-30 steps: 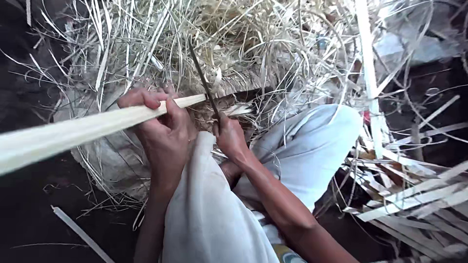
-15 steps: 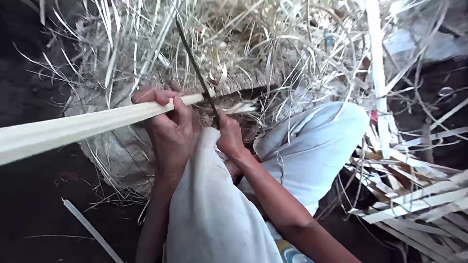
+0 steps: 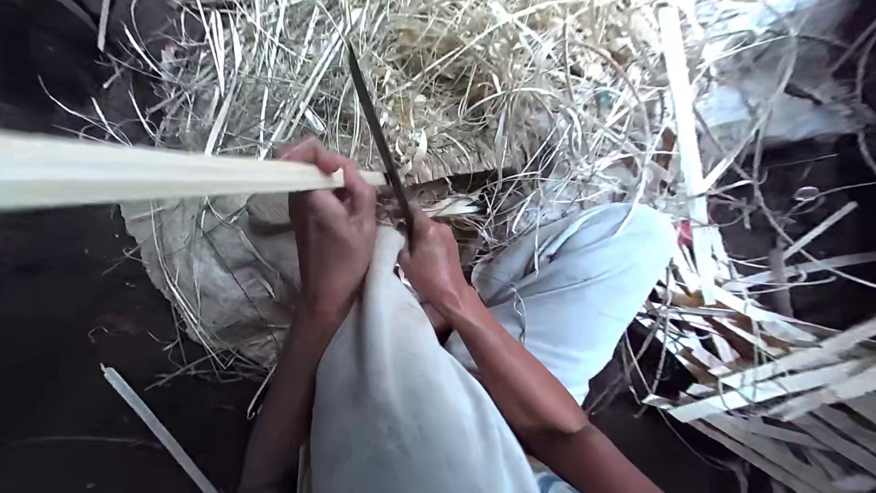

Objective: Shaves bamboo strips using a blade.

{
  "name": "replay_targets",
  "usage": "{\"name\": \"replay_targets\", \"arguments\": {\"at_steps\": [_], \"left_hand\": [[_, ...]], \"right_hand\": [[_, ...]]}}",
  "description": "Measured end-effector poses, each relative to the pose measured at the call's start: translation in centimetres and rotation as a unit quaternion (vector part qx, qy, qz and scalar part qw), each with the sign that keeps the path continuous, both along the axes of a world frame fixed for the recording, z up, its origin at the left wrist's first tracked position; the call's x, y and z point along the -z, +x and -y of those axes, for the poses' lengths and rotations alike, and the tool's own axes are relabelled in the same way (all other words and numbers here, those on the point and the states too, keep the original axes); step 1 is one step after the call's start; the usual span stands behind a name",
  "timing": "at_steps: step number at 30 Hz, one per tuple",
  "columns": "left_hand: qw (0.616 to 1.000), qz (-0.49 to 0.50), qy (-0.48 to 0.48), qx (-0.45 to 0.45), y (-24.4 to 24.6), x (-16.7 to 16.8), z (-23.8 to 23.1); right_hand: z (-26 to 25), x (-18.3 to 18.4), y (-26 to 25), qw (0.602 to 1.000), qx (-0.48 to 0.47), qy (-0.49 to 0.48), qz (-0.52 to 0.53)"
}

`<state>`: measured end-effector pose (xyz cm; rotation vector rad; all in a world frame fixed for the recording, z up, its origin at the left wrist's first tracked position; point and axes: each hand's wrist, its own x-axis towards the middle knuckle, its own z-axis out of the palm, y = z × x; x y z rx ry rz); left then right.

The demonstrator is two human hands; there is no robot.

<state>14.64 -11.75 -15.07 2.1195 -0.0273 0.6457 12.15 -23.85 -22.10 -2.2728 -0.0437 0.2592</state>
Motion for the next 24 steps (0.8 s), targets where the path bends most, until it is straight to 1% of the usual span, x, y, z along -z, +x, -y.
{"name": "replay_targets", "arguments": {"at_steps": [1, 2, 3, 4, 5, 7, 8, 9, 10, 11, 12, 13, 14, 16, 17, 18, 20, 21, 22, 23, 24], "left_hand": [[1.000, -0.003, 0.009, 0.004, -0.1, 0.0, 0.2], [1.000, -0.004, 0.018, 0.005, -0.3, 0.0, 0.4], [1.000, -0.004, 0.026, 0.003, -0.3, 0.0, 0.4], [1.000, -0.001, 0.030, -0.002, -0.1, -0.1, 0.3], [1.000, 0.000, 0.028, -0.011, 0.1, -0.1, 0.1], [1.000, -0.002, 0.012, -0.020, 0.2, 0.1, 0.1], [1.000, -0.011, 0.007, -0.024, 0.0, 0.0, 0.4], [1.000, -0.016, 0.006, -0.022, 0.1, -0.2, 0.7], [1.000, -0.015, 0.007, -0.020, 0.3, -0.2, 0.9], [1.000, -0.014, 0.010, -0.019, 0.2, -0.2, 1.1], [1.000, -0.012, 0.013, -0.018, 0.0, -0.1, 1.1], [1.000, -0.010, 0.014, -0.019, -0.1, -0.1, 1.0], [1.000, -0.006, 0.015, -0.022, 0.0, -0.1, 0.8], [0.999, 0.002, 0.014, -0.031, 0.5, -0.1, 0.5], [1.000, 0.002, 0.013, -0.027, 0.5, -0.1, 0.5], [1.000, -0.003, 0.012, -0.018, 0.2, -0.1, 0.6], [1.000, 0.007, 0.012, -0.007, 0.6, 0.0, 0.9], [1.000, 0.004, 0.014, -0.007, 0.2, 0.0, 0.9], [1.000, -0.004, 0.021, -0.004, -0.3, -0.1, 0.8], [0.999, -0.019, 0.030, 0.002, -0.7, -0.3, 0.6], [0.999, -0.036, 0.030, 0.007, -1.0, -0.6, 0.3]], "right_hand": [[-0.2, 0.3, -0.5, 0.999, 0.003, 0.002, 0.052], [-0.2, 1.4, -0.8, 0.997, 0.006, 0.005, 0.079], [0.1, 3.0, -0.5, 0.998, 0.009, -0.003, 0.059], [0.4, 4.2, 0.3, 1.000, 0.010, -0.015, -0.002], [0.6, 4.6, 1.1, 0.998, 0.012, -0.027, -0.052], [0.6, 3.5, 1.7, 0.993, 0.012, -0.030, -0.110], [0.6, 2.4, 1.2, 0.993, 0.011, -0.031, -0.117], [0.5, 1.5, 1.0, 0.996, 0.011, -0.030, -0.089], [0.4, 1.1, 0.6, 0.999, 0.013, -0.021, -0.030], [0.2, 1.6, -0.1, 0.999, 0.015, -0.008, 0.034], [0.3, 2.7, -0.4, 0.998, 0.014, 0.001, 0.064], [0.6, 4.1, -0.3, 0.999, 0.015, -0.003, 0.035], [1.0, 5.1, 0.5, 0.999, 0.016, -0.013, -0.031], [1.2, 4.8, 1.9, 0.991, 0.018, -0.025, -0.127], [1.2, 3.9, 2.0, 0.989, 0.021, -0.017, -0.147], [1.2, 3.0, 1.4, 0.989, 0.022, -0.007, -0.148], [1.1, 2.2, 0.9, 0.998, 0.016, 0.021, -0.061], [1.1, 2.6, 0.4, 0.999, 0.012, 0.031, -0.036], [1.3, 3.5, 0.2, 0.998, 0.012, 0.032, -0.059], [1.8, 4.4, 0.8, 0.993, 0.013, 0.026, -0.116], [2.1, 4.9, 1.6, 0.989, 0.014, 0.016, -0.148]]}}
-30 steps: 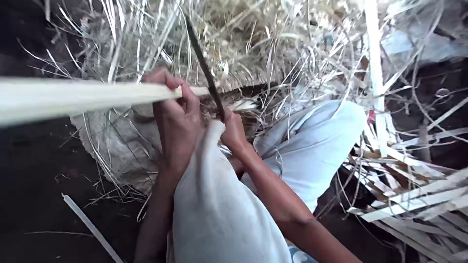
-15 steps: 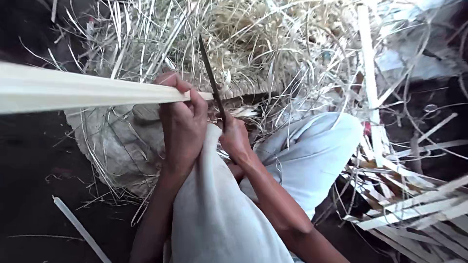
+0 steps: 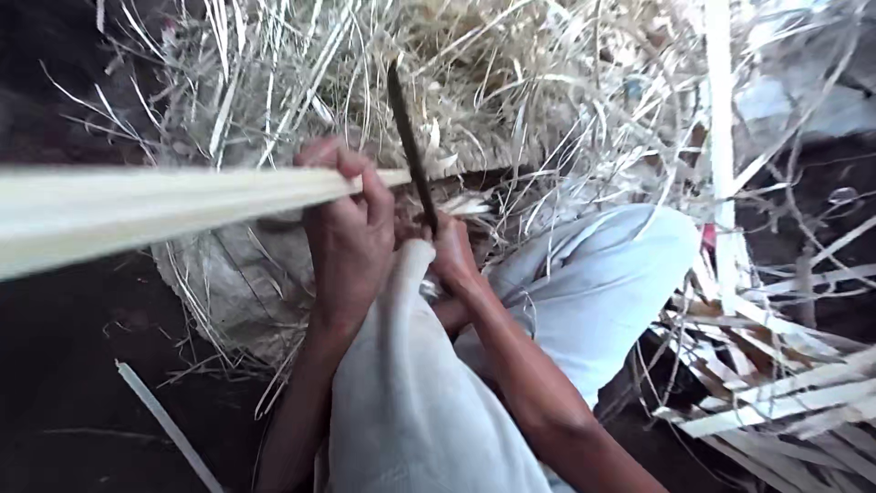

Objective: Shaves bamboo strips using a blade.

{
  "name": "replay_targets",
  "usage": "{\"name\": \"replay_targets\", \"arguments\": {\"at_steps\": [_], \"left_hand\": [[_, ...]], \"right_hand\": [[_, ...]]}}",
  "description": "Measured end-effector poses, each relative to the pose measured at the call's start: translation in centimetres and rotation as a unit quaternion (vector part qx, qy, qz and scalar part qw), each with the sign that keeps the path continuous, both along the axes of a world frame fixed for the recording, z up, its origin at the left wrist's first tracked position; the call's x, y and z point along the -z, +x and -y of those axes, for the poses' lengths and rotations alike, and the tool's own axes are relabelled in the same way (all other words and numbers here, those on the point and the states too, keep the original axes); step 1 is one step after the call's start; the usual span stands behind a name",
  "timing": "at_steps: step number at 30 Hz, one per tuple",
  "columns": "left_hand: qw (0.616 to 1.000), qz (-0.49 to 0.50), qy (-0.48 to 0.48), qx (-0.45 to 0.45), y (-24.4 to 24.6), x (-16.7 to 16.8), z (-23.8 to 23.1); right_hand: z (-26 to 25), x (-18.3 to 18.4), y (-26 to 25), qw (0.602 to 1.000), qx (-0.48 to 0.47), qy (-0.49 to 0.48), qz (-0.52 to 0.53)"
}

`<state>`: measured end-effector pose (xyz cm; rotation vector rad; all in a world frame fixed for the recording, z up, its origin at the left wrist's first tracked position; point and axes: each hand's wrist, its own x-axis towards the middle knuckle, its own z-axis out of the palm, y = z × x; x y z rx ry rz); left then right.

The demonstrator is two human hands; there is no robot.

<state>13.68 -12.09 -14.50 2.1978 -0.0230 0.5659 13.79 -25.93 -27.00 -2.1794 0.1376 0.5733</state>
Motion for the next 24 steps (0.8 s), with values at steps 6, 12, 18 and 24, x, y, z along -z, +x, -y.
{"name": "replay_targets", "arguments": {"at_steps": [6, 12, 18, 24], "left_hand": [[0.999, 0.044, 0.007, -0.009, 0.8, 0.8, 0.3], [0.999, 0.038, -0.009, -0.011, 0.7, 0.7, 0.0], [0.998, 0.065, -0.014, -0.002, 0.8, 1.0, -0.2], [0.997, -0.030, -0.067, -0.007, -0.9, 0.5, -0.7]], "right_hand": [[-0.8, -2.8, -1.3, 0.995, -0.001, 0.000, 0.097], [-0.2, -1.0, -0.1, 0.998, -0.014, -0.050, -0.025], [-0.1, 0.5, -0.2, 0.999, -0.007, -0.046, -0.013], [0.4, 1.3, 0.3, 0.999, 0.007, -0.025, -0.039]]}}
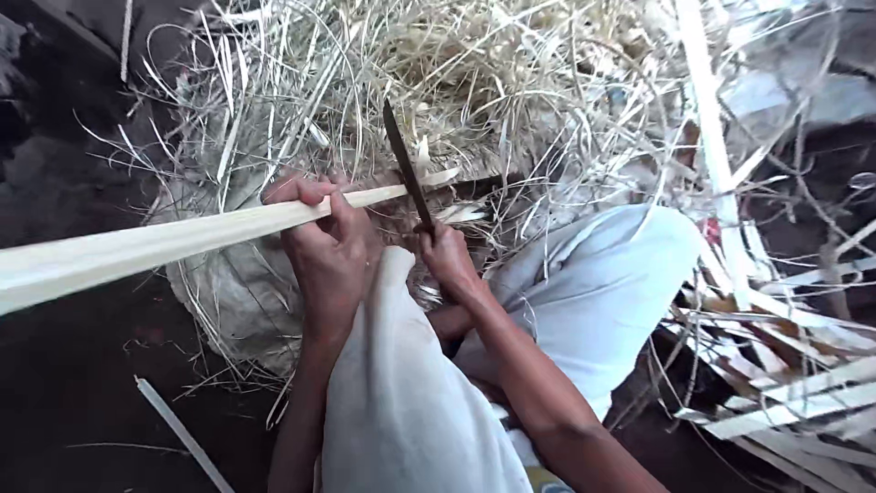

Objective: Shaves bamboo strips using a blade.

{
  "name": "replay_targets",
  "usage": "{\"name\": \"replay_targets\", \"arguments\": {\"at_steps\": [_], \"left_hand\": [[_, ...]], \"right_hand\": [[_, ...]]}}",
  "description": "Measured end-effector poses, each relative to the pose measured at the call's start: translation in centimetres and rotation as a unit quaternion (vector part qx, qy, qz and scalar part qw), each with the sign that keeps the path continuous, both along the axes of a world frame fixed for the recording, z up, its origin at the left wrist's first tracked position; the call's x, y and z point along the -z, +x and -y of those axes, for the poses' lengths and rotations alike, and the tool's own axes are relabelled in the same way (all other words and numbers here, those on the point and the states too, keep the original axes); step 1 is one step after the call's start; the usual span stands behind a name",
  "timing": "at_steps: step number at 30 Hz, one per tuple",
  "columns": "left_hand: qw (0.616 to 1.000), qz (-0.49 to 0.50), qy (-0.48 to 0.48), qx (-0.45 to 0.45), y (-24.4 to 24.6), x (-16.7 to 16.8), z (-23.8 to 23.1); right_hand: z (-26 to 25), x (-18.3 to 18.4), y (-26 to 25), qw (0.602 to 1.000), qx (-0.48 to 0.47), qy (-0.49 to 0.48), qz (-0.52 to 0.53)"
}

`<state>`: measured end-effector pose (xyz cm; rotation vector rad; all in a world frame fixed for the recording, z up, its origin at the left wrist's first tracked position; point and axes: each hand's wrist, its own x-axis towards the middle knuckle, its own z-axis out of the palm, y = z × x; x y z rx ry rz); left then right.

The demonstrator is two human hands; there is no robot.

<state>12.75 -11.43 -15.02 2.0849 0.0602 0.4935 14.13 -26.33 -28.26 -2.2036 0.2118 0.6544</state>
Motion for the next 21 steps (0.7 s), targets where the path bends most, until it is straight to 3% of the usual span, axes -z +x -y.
{"name": "replay_targets", "arguments": {"at_steps": [2, 5, 8, 11, 14, 17, 21], "left_hand": [[1.000, 0.015, -0.012, 0.004, 0.0, 0.3, -0.1], [0.998, 0.037, -0.032, 0.029, 0.1, 0.5, -0.5], [0.997, 0.051, -0.032, 0.039, -0.3, 0.9, -1.2], [0.996, 0.072, -0.034, 0.047, -0.5, 1.4, -1.4], [0.993, 0.086, -0.020, 0.080, -0.3, 1.3, -1.0], [0.994, 0.072, -0.026, 0.077, -0.7, 1.1, -1.0], [0.997, 0.056, -0.037, 0.047, -0.6, 1.1, -1.4]], "right_hand": [[-0.7, -1.9, -0.3, 0.999, -0.018, -0.033, 0.011], [-1.5, -3.8, -1.1, 0.991, -0.027, -0.028, 0.129], [-1.3, -2.0, -0.7, 0.996, -0.027, -0.012, 0.080], [-1.3, -2.7, -0.6, 0.998, -0.020, -0.007, 0.053], [-1.9, -4.7, -1.5, 0.992, -0.012, 0.004, 0.127], [-2.2, -3.7, -2.3, 0.980, -0.016, 0.016, 0.198], [-2.5, -5.0, -1.8, 0.987, -0.018, 0.011, 0.160]]}}
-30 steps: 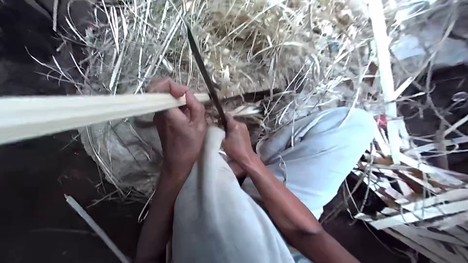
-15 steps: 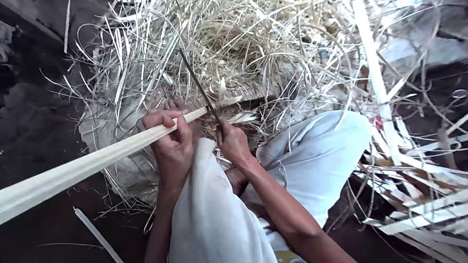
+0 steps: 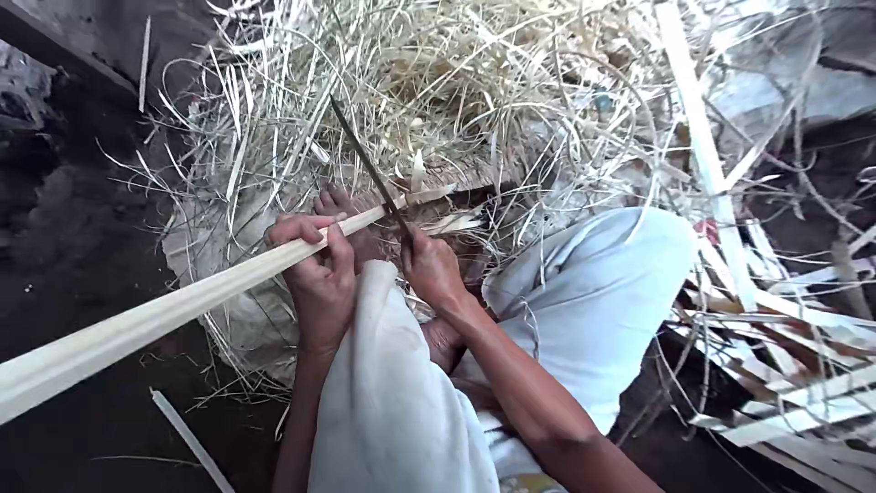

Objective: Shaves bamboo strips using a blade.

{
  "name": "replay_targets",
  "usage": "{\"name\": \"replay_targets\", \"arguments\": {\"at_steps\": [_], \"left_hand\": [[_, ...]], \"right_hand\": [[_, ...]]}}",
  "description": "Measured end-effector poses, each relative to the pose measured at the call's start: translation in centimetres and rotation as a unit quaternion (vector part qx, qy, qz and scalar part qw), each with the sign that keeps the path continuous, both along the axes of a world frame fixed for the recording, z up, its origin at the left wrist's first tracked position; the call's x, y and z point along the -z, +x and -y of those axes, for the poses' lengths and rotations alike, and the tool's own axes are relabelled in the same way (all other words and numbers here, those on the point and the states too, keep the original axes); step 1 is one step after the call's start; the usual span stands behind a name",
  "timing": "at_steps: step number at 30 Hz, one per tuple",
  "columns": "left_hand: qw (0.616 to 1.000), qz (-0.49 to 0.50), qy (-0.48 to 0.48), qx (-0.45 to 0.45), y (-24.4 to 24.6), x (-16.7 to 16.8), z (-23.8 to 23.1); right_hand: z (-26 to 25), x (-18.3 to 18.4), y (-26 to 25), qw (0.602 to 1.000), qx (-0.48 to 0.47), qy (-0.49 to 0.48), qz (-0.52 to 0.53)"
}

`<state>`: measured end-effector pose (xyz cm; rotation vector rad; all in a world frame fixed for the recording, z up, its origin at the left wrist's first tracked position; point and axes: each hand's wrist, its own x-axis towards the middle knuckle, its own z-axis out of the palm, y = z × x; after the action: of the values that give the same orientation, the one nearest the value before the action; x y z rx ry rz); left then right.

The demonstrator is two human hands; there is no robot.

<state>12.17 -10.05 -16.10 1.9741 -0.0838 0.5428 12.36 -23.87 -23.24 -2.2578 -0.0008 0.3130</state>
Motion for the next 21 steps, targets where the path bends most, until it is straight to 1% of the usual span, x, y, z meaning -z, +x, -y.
{"name": "replay_targets", "arguments": {"at_steps": [2, 3, 4, 5, 6, 8, 9, 10, 12, 13, 14, 17, 19, 21], "left_hand": [[0.999, 0.011, 0.018, 0.025, 0.3, -0.1, 0.2], [0.999, 0.013, 0.019, 0.032, 0.3, 0.0, 0.4], [0.999, 0.009, 0.017, 0.029, 0.1, 0.1, 0.6], [1.000, 0.000, 0.014, 0.022, -0.2, 0.0, 0.7], [1.000, -0.001, 0.012, 0.011, -0.2, 0.0, 0.6], [1.000, 0.006, 0.008, 0.001, 0.0, 0.2, 0.3], [1.000, 0.009, 0.004, 0.003, 0.1, 0.3, 0.2], [1.000, 0.011, 0.001, 0.006, 0.0, 0.5, 0.2], [1.000, 0.012, 0.003, 0.018, 0.0, 0.4, 0.4], [1.000, 0.014, 0.011, 0.026, 0.0, 0.3, 0.4], [0.999, 0.015, 0.017, 0.036, -0.1, 0.1, 0.5], [0.998, 0.021, 0.027, 0.053, -0.1, 0.0, 0.4], [0.998, 0.031, 0.028, 0.055, 0.3, 0.1, 0.3], [0.997, 0.033, 0.028, 0.061, 0.3, 0.0, 0.6]], "right_hand": [[-0.1, -1.5, -0.4, 1.000, 0.006, 0.005, 0.030], [-0.2, -1.3, -0.6, 0.998, 0.009, 0.005, 0.068], [-0.3, -0.4, -0.7, 0.996, 0.010, -0.005, 0.089], [-0.1, 0.6, -0.6, 0.998, 0.011, -0.021, 0.063], [0.3, 1.7, 0.1, 0.999, 0.007, -0.042, -0.012], [1.2, 3.4, 2.0, 0.988, 0.000, -0.075, -0.137], [1.4, 3.7, 2.4, 0.985, 0.003, -0.072, -0.158], [1.5, 3.4, 2.1, 0.987, 0.011, -0.060, -0.147], [1.3, 2.1, 0.9, 0.997, 0.013, -0.026, -0.072], [1.1, 1.8, 0.7, 0.999, 0.007, -0.020, -0.038], [1.1, 2.0, 0.7, 0.999, 0.001, -0.024, -0.025], [2.1, 3.8, 1.6, 0.993, 0.001, -0.030, -0.111], [2.3, 3.6, 1.6, 0.995, 0.011, -0.019, -0.100], [2.1, 2.3, 0.9, 0.996, 0.008, -0.016, -0.083]]}}
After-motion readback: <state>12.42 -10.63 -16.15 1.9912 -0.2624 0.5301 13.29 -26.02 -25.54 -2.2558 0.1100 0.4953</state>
